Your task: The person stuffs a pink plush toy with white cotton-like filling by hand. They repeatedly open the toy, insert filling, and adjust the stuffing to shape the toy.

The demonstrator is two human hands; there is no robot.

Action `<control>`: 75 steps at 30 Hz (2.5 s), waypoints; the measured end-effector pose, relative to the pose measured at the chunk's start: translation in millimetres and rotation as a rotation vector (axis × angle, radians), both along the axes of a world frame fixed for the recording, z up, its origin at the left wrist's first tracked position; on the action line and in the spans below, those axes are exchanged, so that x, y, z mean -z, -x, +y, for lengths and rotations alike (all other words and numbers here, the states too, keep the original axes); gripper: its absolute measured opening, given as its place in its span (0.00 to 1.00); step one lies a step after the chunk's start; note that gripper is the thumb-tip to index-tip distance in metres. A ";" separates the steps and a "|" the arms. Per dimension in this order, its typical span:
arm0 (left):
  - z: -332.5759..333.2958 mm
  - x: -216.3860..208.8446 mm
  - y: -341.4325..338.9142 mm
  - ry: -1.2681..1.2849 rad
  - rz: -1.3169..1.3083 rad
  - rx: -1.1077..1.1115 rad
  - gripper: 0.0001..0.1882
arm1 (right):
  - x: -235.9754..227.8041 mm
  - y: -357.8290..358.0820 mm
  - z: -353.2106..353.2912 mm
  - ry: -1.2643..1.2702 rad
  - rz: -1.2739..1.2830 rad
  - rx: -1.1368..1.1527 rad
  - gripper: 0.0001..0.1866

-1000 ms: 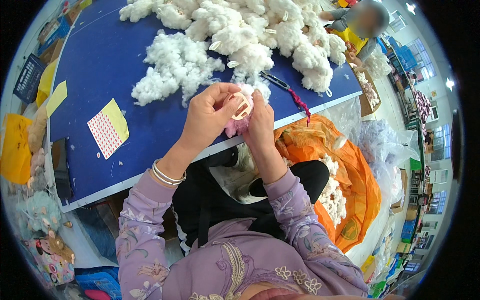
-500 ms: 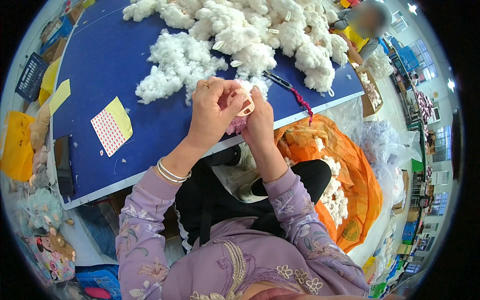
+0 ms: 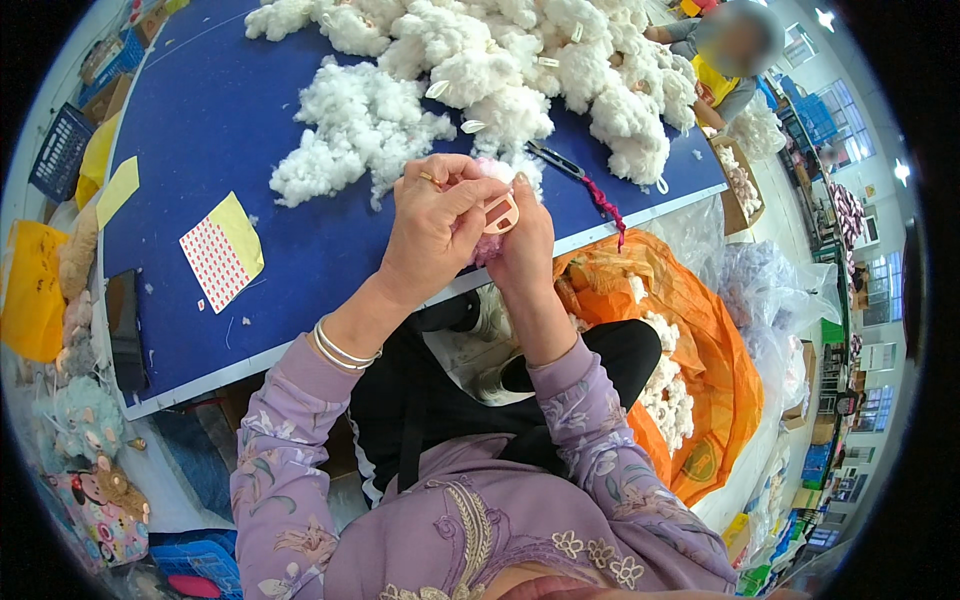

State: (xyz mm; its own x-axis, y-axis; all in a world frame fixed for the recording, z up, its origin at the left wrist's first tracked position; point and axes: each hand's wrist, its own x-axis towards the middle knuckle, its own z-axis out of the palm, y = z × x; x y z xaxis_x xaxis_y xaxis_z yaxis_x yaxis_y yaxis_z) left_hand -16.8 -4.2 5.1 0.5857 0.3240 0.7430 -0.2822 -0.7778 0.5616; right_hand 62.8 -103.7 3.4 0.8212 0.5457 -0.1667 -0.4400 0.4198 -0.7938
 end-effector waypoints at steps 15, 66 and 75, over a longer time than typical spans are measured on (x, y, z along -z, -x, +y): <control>-2.1 -4.9 3.2 -0.144 -0.021 0.021 0.24 | -5.0 -4.6 -6.5 -0.032 0.036 0.018 0.21; -12.7 -6.8 6.3 -0.054 0.067 -0.003 0.33 | 14.1 -11.8 -20.3 -0.202 0.024 -0.122 0.24; -12.7 -8.7 4.9 -0.034 0.055 0.000 0.32 | 16.7 -12.7 -20.1 -0.182 0.084 -0.175 0.24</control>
State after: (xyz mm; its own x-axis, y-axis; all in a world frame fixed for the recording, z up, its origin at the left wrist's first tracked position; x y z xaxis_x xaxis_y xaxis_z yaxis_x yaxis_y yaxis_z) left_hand -21.7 -16.9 13.8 0.6255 0.2993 0.7205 -0.2516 -0.7968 0.5494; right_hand 75.4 -123.8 -13.3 0.6993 0.7053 -0.1165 -0.5798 0.4642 -0.6696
